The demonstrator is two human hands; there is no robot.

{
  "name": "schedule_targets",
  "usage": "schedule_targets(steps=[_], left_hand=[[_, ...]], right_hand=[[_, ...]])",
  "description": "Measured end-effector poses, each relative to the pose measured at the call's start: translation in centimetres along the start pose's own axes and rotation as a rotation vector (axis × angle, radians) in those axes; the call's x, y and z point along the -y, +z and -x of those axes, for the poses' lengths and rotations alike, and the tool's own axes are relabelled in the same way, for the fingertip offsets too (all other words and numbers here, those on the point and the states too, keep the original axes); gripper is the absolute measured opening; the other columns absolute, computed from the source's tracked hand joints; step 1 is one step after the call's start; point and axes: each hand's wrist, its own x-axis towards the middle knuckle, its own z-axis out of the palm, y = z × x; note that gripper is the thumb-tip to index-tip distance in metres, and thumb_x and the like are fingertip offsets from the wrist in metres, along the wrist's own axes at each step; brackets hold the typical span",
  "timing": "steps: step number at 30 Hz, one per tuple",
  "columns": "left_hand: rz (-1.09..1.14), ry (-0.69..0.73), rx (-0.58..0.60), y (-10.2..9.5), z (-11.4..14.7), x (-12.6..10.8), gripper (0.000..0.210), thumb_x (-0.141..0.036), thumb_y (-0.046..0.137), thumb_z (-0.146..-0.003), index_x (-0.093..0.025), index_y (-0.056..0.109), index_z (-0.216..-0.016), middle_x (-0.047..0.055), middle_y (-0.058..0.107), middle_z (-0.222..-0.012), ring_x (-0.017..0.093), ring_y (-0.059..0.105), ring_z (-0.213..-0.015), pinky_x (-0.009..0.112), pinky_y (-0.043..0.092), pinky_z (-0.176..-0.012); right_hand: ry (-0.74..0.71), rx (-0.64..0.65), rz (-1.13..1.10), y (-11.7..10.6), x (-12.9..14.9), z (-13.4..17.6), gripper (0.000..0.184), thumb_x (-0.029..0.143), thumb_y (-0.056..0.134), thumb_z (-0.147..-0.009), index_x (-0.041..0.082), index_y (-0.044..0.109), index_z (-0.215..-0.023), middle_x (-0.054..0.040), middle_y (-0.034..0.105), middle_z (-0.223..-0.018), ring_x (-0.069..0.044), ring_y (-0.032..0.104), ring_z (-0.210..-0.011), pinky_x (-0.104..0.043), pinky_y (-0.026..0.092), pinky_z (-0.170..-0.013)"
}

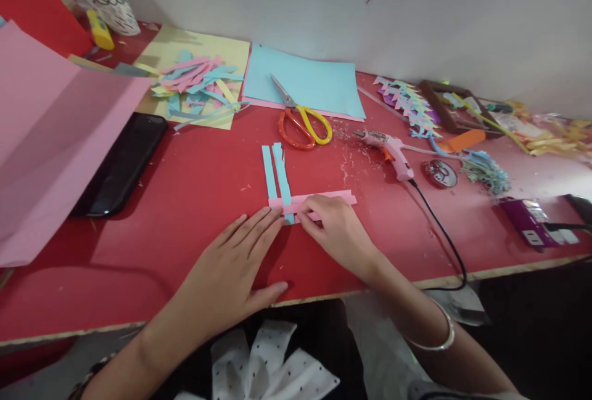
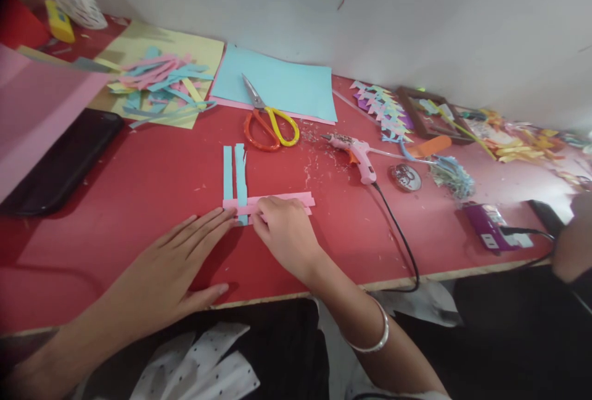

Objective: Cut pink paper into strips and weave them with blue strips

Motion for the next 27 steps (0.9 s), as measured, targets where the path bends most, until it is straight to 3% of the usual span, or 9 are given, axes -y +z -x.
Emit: schedule_targets(steps=[7, 14, 19, 27], left_hand=[[0.138, -0.143, 0.058, -0.3, -0.5, 0.7, 0.048, -0.037, 0.040, -0.085, -0.016, 0.037, -0.127, 0.008, 0.052, -0.127, 0.017, 0.052, -0.112, 0.035, 0.039, -0.097], [0.078, -0.118, 0.019, -0.3, -1.0, 0.7, 0.040, -0.031, 0.040, -0.085, -0.017, 0.045, -0.123, 0.007, 0.057, -0.121, 0.020, 0.056, -0.105, 0.036, 0.045, -0.091], [0.035, -0.200, -0.002, -0.8, -2.4, 0.3, 0.029, -0.021, 0.039, -0.085, -0.019, 0.054, -0.110, 0.007, 0.063, -0.107, 0.020, 0.060, -0.091, 0.029, 0.052, -0.068], [-0.021, -0.226, -0.019, -0.8, -3.3, 0.3, 0.020, -0.018, 0.044, -0.084, -0.018, 0.056, -0.100, 0.006, 0.061, -0.096, 0.018, 0.060, -0.082, 0.023, 0.045, -0.051]], right_hand=[[0.004, 0.017, 0.012, -0.1, 0.0, 0.0, 0.020, 0.014, 0.043, -0.079, 0.017, 0.040, -0.059, 0.0017, 0.050, -0.059, -0.008, 0.040, -0.054, -0.022, 0.026, -0.054], [0.038, 0.057, 0.012, -0.2, -0.2, 0.0, 0.019, 0.019, 0.044, -0.081, 0.017, 0.043, -0.063, 0.0005, 0.054, -0.063, -0.010, 0.045, -0.057, -0.022, 0.028, -0.056], [0.016, 0.042, 0.005, -0.2, -0.3, 0.0, 0.017, 0.018, 0.045, -0.081, 0.017, 0.045, -0.064, 0.0003, 0.055, -0.064, -0.010, 0.046, -0.058, -0.021, 0.028, -0.056], [-0.012, 0.079, -0.052, -0.4, -0.5, 0.1, 0.017, 0.021, 0.047, -0.083, 0.017, 0.047, -0.066, 0.0019, 0.054, -0.060, -0.009, 0.046, -0.057, -0.020, 0.025, -0.053]])
